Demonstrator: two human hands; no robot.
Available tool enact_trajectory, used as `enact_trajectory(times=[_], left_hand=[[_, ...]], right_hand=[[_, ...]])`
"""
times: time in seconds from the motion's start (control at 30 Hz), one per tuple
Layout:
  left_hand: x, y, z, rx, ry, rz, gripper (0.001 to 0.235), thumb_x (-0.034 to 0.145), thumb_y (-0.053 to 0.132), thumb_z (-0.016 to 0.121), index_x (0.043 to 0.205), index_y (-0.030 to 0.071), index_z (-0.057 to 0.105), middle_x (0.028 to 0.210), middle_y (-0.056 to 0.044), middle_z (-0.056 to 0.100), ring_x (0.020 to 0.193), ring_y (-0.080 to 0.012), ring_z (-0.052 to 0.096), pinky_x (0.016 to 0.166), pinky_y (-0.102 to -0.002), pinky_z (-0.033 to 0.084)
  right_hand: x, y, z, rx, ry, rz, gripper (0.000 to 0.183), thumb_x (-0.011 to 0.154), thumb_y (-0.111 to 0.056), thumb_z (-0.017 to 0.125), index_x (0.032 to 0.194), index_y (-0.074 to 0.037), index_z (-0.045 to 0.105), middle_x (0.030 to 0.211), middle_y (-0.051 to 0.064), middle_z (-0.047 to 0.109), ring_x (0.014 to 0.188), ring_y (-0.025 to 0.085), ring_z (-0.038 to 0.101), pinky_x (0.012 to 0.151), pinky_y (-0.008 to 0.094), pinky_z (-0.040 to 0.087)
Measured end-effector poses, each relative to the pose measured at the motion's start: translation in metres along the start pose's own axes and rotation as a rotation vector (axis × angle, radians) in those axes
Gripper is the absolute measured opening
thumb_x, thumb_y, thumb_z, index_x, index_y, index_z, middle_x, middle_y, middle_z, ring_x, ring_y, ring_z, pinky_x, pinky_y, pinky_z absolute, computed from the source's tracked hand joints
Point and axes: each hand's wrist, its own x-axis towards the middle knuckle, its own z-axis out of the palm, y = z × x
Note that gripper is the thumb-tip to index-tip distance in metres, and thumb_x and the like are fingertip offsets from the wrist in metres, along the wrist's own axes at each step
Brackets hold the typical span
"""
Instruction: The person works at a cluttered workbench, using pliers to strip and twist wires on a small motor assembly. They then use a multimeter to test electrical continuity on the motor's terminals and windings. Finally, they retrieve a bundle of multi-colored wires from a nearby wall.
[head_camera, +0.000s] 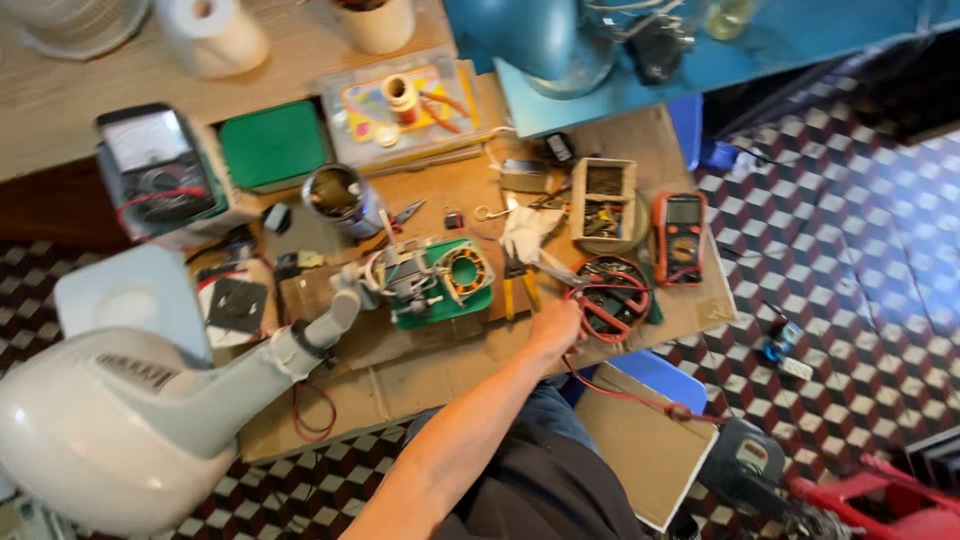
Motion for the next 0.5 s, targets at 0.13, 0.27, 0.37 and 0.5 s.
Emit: enact_trajectory(times=[0.13,0.27,0.37,0.5], left_hand=[[-0.053,0.021,-0.031,0.292,0.177,0.303,0.059,0.088,0.028,0.068,0.135,-0.004,0.054,0.106,-0.019,0.068,0.100,-0.0331,0.061,0.082,-0.045,0.050],[-0.107,0.037,-0.072,-0.665,-0.218,0.229,0.047,0.108,0.041,0.052,0.131,0.002,0.065,0.101,-0.003,0.064,0.094,-0.0144,0.058,0.085,-0.031,0.049],[-0.155,0.021,-0.111,-0.810,-0.198,0.175,0.053,0.110,0.046,0.049,0.135,0.003,0.065,0.094,-0.004,0.061,0.089,-0.0163,0.058,0.083,-0.031,0.049],[-0.179,-0.008,-0.155,-0.741,0.115,0.029,0.050,0.107,0.042,0.051,0.127,0.000,0.069,0.093,-0.005,0.066,0.083,-0.0173,0.059,0.075,-0.032,0.049]], right_hand=[[0.006,0.030,0.047,-0.163,-0.163,0.259,0.027,0.104,-0.027,0.059,0.115,-0.003,0.064,0.085,0.004,0.060,0.066,0.010,0.048,0.060,0.025,0.036],[-0.057,0.127,0.130,-0.286,-0.548,0.723,0.028,0.101,-0.025,0.058,0.113,-0.001,0.064,0.078,0.001,0.058,0.055,0.005,0.045,0.046,0.022,0.034],[-0.117,0.193,0.166,-0.303,-0.810,0.802,0.027,0.103,-0.027,0.058,0.107,-0.001,0.063,0.077,0.003,0.062,0.057,0.008,0.055,0.048,0.023,0.042],[-0.151,0.240,0.183,-0.193,-1.005,0.918,0.034,0.099,-0.021,0.057,0.126,-0.001,0.066,0.106,-0.002,0.074,0.089,0.002,0.069,0.080,0.017,0.055]])
